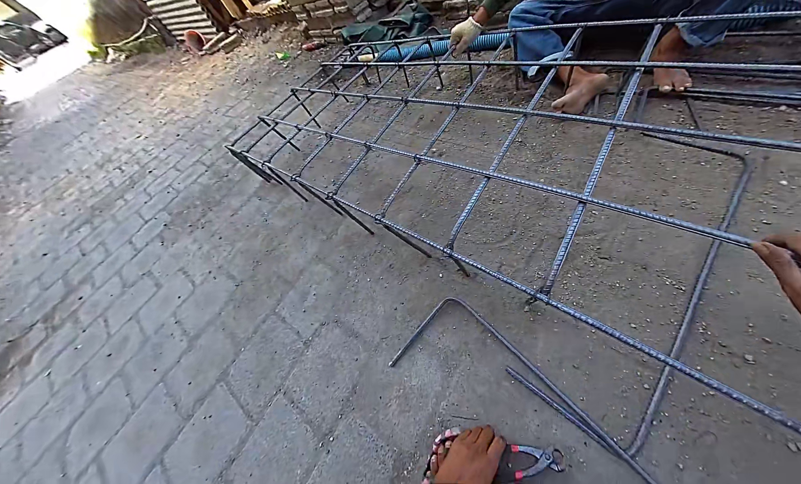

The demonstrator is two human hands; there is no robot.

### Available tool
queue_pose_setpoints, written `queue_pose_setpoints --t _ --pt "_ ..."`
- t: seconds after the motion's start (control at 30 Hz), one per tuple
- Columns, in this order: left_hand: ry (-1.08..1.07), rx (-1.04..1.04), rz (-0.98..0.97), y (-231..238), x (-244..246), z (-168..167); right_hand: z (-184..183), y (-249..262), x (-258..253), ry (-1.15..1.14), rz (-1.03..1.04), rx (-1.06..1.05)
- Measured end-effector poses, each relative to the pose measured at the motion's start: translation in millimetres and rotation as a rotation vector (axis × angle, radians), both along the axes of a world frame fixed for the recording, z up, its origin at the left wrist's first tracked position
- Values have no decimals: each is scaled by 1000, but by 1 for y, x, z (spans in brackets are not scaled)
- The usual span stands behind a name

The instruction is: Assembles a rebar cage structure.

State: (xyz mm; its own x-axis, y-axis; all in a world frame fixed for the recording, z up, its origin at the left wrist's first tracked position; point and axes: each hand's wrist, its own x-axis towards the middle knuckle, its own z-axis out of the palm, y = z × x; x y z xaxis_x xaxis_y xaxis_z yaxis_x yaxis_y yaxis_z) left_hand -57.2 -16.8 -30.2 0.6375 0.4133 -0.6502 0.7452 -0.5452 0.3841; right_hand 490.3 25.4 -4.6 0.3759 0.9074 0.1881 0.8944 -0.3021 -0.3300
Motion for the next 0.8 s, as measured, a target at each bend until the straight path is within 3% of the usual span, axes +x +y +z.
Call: queue_pose_setpoints --t 0.07,0.17,0.23,0.3,0.4,0.53,0.63,0.73,0.8 --pt "-96 -113 170 6 4 10 -15 -1 12 -38 -1 16" --pt "-474 -328 660 11 11 23 -16 -1 14 -83 5 23" --pt "-699 -675 1066 19 21 31 -10 -2 9 -110 -11 5" --pt "-713 -904 1287 37 31 42 1 -3 0 -115 -23 -23" --pt "-768 -881 1379 65 44 47 15 -2 -12 -121 -30 -34" --pt "-896 -780 1745 77 82 43 25 -2 -20 -124 -30 -52" --pt "-862 -984 1791 85 109 58 27 0 -21 -141 -37 -41" --pt "-947 -1157 1421 94 118 91 26 2 -18 -147 -49 -48" --pt "-913 -1066 1399 87 108 78 24 -1 -21 -139 -44 -84"
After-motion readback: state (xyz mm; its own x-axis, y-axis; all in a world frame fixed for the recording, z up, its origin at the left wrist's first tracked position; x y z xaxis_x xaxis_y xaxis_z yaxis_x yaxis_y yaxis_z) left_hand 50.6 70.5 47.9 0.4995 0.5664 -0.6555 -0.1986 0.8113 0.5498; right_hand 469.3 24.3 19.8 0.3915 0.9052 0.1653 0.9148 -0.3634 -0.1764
